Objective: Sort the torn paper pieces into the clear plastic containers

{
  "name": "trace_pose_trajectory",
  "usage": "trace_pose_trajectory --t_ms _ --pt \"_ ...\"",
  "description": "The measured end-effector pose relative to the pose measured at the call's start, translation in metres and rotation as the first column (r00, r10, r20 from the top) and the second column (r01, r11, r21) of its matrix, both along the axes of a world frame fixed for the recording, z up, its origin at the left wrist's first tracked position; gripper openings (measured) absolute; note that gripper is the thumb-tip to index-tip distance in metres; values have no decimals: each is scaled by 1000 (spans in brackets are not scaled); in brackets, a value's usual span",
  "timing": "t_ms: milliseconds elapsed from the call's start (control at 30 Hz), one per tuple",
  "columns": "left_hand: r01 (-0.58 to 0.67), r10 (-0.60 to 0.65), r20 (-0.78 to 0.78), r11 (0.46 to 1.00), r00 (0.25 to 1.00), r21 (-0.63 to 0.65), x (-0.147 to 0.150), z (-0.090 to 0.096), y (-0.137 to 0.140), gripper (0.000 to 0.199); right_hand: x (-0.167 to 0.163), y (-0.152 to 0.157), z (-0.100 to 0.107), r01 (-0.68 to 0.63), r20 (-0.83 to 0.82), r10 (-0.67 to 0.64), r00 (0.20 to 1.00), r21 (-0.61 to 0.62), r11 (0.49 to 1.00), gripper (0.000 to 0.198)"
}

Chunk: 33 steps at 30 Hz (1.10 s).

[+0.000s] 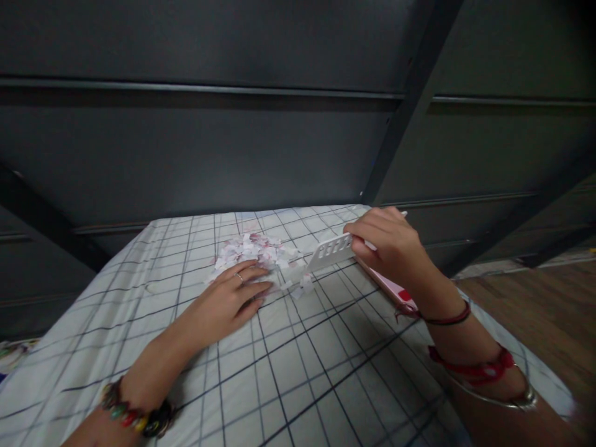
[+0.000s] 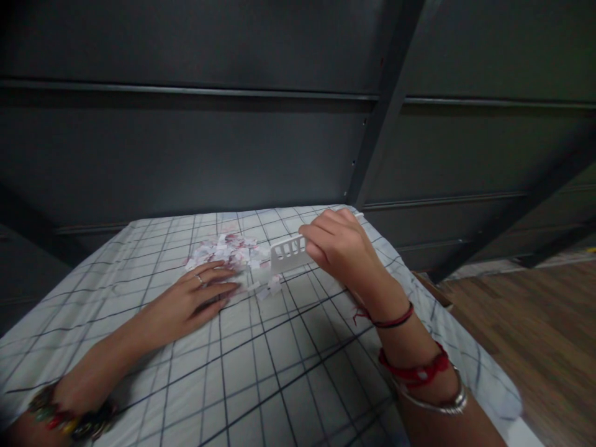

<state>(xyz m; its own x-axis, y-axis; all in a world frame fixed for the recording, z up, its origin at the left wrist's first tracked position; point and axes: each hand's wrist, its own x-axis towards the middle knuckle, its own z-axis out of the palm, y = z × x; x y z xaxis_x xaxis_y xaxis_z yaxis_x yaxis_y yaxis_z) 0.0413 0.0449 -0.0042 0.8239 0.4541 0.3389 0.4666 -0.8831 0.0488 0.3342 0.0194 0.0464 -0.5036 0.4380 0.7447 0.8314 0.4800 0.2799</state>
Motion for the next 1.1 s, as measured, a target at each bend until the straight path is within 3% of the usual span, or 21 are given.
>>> trace_pose_trajectory --t_ms 167,400,533,767,1100 --pt "-14 14 -11 1000 1000 13 -1 -1 1 27 6 0 3 -19 39 21 999 -64 998 19" --pt "5 -4 -20 999 1000 35 -1 -2 1 28 4 -1 3 36 3 -36 999 3 999 18" --pt "14 -13 -16 999 1000 43 -1 -2 3 27 8 -1 3 -16 32 17 999 -37 999 18" --pt "16 -16 -6 999 1000 48 -3 -4 6 26 9 -1 2 56 27 -55 998 -25 998 19" --pt "23 -22 -19 999 1000 45 -3 -4 5 24 11 -4 4 -20 7 20 1000 -49 999 15"
